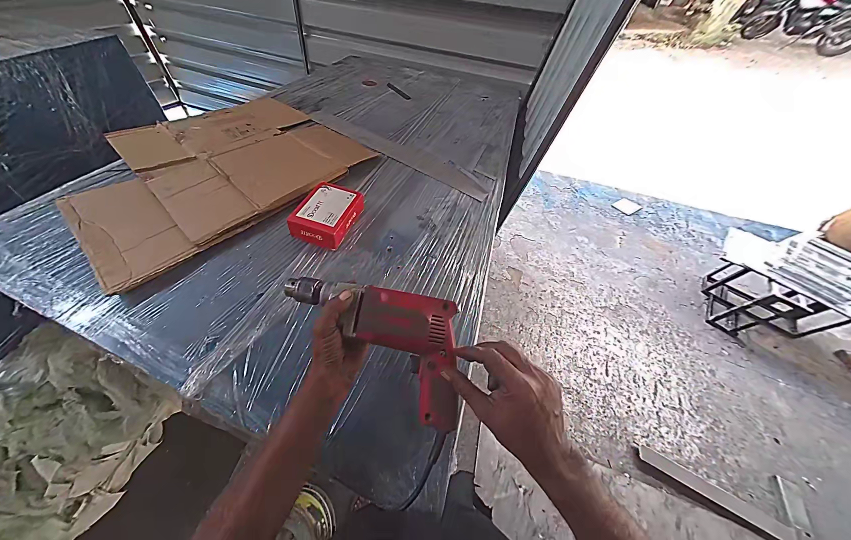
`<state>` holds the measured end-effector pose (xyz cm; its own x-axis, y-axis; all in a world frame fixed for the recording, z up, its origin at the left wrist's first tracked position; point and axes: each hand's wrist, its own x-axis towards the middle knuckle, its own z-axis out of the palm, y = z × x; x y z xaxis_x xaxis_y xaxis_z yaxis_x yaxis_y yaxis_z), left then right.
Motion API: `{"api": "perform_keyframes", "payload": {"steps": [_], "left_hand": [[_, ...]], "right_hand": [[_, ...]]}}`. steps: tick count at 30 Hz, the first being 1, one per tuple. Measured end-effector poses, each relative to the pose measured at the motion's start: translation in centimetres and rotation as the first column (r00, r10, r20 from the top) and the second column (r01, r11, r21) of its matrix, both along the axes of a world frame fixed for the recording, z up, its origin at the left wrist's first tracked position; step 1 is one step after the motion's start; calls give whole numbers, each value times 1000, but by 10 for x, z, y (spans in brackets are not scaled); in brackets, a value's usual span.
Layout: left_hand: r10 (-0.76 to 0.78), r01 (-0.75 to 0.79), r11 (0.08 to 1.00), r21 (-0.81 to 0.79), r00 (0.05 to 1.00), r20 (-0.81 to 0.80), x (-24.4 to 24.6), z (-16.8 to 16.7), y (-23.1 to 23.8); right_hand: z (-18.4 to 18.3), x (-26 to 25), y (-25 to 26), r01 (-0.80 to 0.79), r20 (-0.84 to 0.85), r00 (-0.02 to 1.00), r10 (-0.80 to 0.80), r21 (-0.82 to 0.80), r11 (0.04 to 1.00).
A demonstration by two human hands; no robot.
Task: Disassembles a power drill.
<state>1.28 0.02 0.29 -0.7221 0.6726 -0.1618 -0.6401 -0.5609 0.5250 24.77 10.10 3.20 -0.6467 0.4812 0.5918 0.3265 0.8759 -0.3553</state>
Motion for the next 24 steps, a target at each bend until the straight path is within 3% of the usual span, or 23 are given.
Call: {"api": "perform_keyframes", "payload": {"steps": [6,11,16,19,24], "left_hand": [[7,-6,999,35,1000,-19,2,4,-1],[-13,15,999,52,999,-41,-1,5,-7],[-6,9,999,39,998,-66,-5,5,-12],[-25,22,999,-34,996,-81,-11,3,-16],[-80,60,979,-196,992,-96,-31,-7,-17]], "right_hand": [[9,-11,1,-18,84,996,13,69,997],[17,-15,1,-66,117,991,65,11,998],[12,-19,-3,-193,50,981,190,53,980],[16,-16,-5,-273,-40,962,271,-70,959],[-4,-10,15,-87,100,988,119,-277,957]]}}
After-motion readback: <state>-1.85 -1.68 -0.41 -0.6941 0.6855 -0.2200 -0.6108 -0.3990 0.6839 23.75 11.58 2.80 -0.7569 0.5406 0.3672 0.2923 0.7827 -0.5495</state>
